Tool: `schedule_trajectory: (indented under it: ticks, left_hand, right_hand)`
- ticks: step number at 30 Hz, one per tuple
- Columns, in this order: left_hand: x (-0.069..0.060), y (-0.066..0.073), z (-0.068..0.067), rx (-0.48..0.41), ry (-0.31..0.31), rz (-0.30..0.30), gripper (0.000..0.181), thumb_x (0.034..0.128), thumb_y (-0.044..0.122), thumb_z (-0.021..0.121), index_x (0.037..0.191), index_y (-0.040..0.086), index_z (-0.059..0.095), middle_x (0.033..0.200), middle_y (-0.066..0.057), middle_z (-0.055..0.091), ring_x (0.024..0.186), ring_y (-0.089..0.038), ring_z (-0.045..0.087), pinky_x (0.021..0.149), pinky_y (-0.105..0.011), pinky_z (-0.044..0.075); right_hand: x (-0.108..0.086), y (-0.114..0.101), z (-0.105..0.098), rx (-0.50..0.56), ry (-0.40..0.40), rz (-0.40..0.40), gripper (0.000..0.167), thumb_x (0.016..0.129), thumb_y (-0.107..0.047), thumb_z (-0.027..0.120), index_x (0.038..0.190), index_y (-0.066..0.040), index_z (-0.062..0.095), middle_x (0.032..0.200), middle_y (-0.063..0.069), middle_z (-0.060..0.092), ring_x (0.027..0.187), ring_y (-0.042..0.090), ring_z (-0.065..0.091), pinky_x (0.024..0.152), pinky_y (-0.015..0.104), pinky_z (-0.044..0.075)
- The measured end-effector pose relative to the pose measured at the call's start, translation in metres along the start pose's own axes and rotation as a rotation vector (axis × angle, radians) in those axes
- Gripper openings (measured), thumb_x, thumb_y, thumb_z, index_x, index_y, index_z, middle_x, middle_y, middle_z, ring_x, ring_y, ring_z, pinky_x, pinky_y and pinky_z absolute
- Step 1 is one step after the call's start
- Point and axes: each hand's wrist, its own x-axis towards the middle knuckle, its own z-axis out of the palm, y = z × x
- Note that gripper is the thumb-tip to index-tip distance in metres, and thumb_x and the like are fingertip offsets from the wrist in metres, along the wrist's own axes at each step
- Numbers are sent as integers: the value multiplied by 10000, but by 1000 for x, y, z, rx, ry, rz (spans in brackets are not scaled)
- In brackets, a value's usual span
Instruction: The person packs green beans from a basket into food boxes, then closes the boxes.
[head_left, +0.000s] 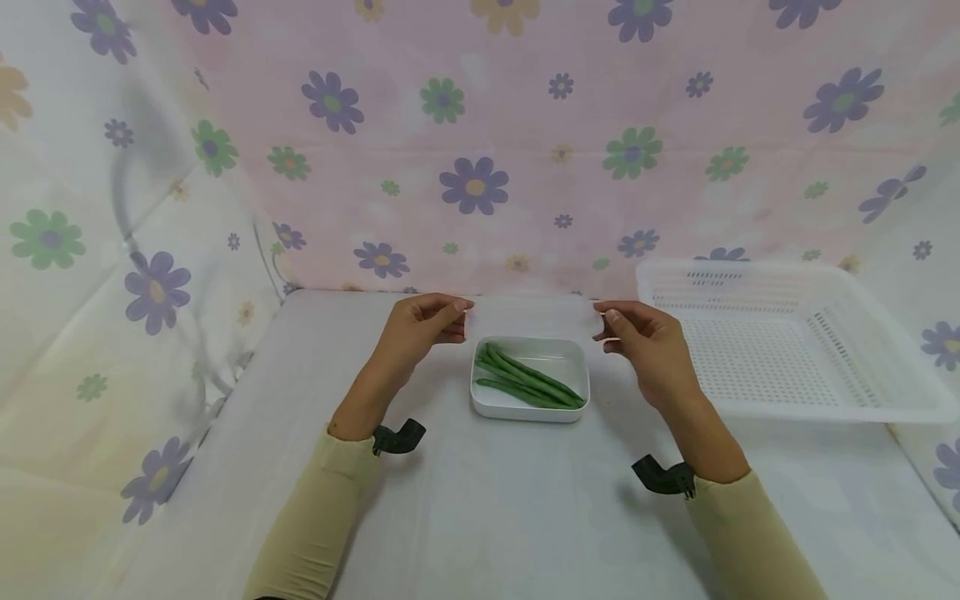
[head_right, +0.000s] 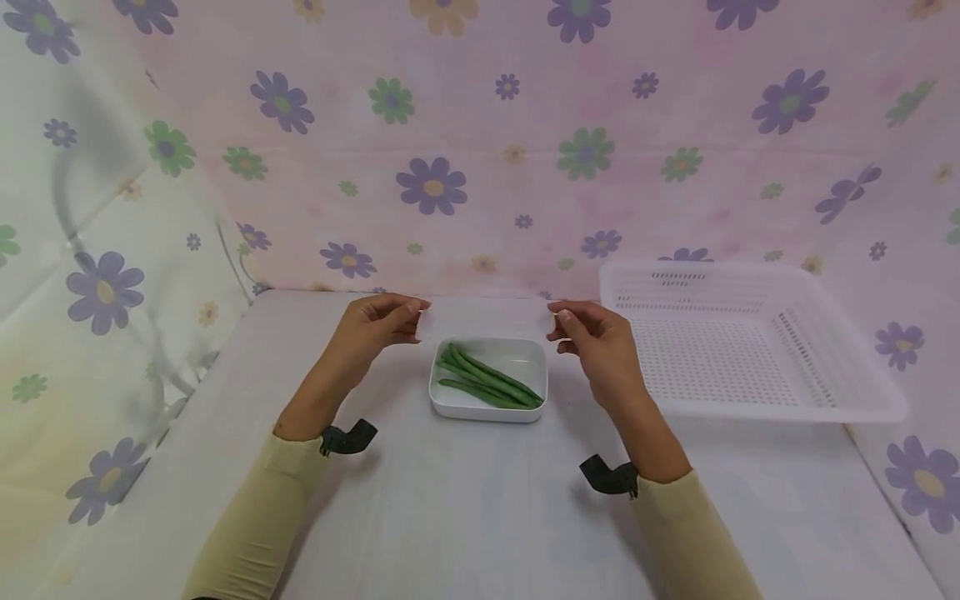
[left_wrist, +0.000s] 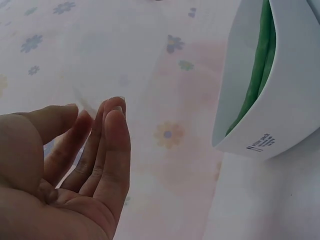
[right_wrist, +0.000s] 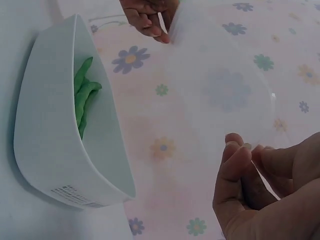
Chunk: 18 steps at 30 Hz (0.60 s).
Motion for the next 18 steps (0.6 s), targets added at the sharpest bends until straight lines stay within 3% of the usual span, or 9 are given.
schedule_trajectory:
  ticks: [3,9,12,18]
  left_hand:
    - [-2,0,0,34,6,-13,262,1011,198,760,1221,41,772,1100,-137,749,898,-230,746,840,-348,640]
    - [-4,2,-2,92,-2,-84,312,1001,157,769,1299,84,712,1023,-145,782,955,-409,737,826,-344,641]
    - [-5,2,-4,118,-16,-139,343,996,158,772,1326,92,703,1017,-136,787,934,-364,750,827,-337,638]
    - [-7,0,-5,126,-68,-239,363,978,147,794,1302,3,720,1111,-168,779,895,-265,774,810,-330,640]
  right_hand:
    - [-1,-1,0,-39,10,20,298,1078,-160,653,1289,47,693,1052,4,709,890,160,689,730,235,607]
    - [-3,-5,-1,-104,-34,87,328,1049,-130,690,1312,56,625,902,0,732,766,201,678,677,246,594]
    - [-4,-6,-3,-175,-76,112,360,1055,-130,675,1365,45,620,886,53,738,753,232,689,694,255,607]
    - [-5,-5,-3,-312,-92,142,338,1058,-131,663,1323,79,661,1096,251,701,783,248,713,718,270,626]
